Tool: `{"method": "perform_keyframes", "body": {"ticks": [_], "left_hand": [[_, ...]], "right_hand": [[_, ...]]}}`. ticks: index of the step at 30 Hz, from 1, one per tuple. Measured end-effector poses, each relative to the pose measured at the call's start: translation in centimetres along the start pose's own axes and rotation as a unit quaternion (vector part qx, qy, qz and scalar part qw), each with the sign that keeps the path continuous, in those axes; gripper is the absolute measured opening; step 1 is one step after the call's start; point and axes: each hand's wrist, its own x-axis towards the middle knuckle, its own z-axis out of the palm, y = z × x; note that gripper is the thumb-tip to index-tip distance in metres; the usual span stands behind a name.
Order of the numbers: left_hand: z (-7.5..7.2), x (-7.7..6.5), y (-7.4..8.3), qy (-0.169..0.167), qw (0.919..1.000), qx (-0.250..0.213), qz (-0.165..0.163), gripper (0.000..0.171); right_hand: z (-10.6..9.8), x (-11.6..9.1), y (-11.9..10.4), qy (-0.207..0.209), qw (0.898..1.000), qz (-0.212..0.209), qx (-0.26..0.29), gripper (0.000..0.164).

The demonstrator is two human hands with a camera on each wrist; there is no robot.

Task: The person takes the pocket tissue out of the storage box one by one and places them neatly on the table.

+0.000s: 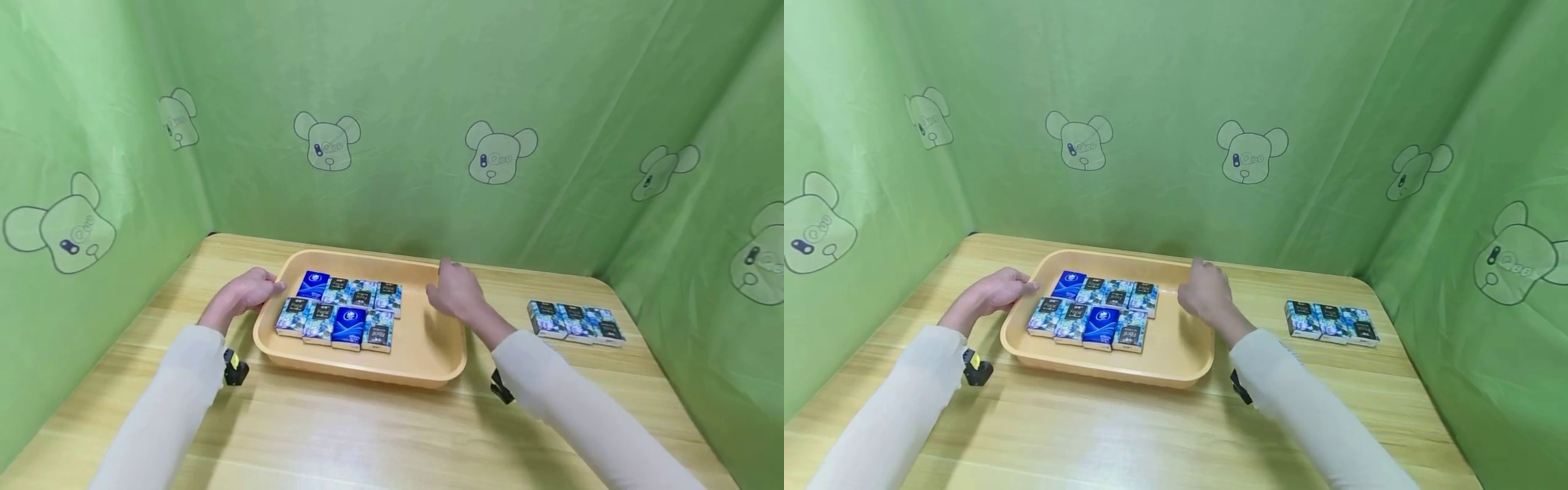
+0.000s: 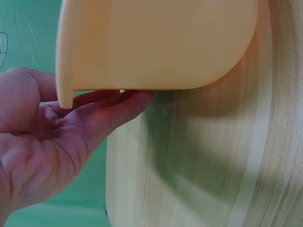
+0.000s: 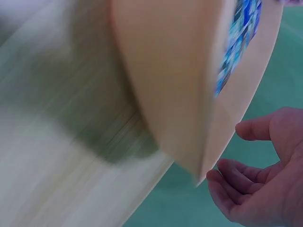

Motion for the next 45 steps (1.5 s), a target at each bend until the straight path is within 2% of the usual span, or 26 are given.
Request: {"method": "perform_keyframes", "body": {"ticks": [5,10,19,30,39,45], "left_hand": [[0.0,0.0,0.1,0.000,1.0000,0.005,0.001,0.041],[-0.1,-0.1,0.0,-0.001,1.0000,0.005,0.002,0.044],[0.0,0.0,-0.2,-0.003,1.0000,0.004,0.007,0.045],[0.0,0.1,-0.3,-0.005,1.0000,0.002,0.003,0.046],[0.0,0.1,-0.3,-0.004,1.0000,0.004,0.005,0.046],[-0.1,0.0,-0.3,-0.004,0.9999,0.012,0.003,0.045]], "right_hand": [[0.7,-0.3,-2.2,-0.009,1.000,-0.016,0.010,0.048],[1.9,-0.6,-4.5,-0.045,0.998,-0.016,0.031,0.052],[3.6,-1.4,-7.4,-0.113,0.992,-0.001,0.051,0.080],[4.8,-1.7,-8.8,-0.141,0.989,0.024,0.045,0.113],[4.1,-2.0,-8.5,-0.176,0.984,0.026,0.023,0.118],[3.8,-2.2,-8.6,-0.197,0.979,0.034,0.035,0.113]]}}
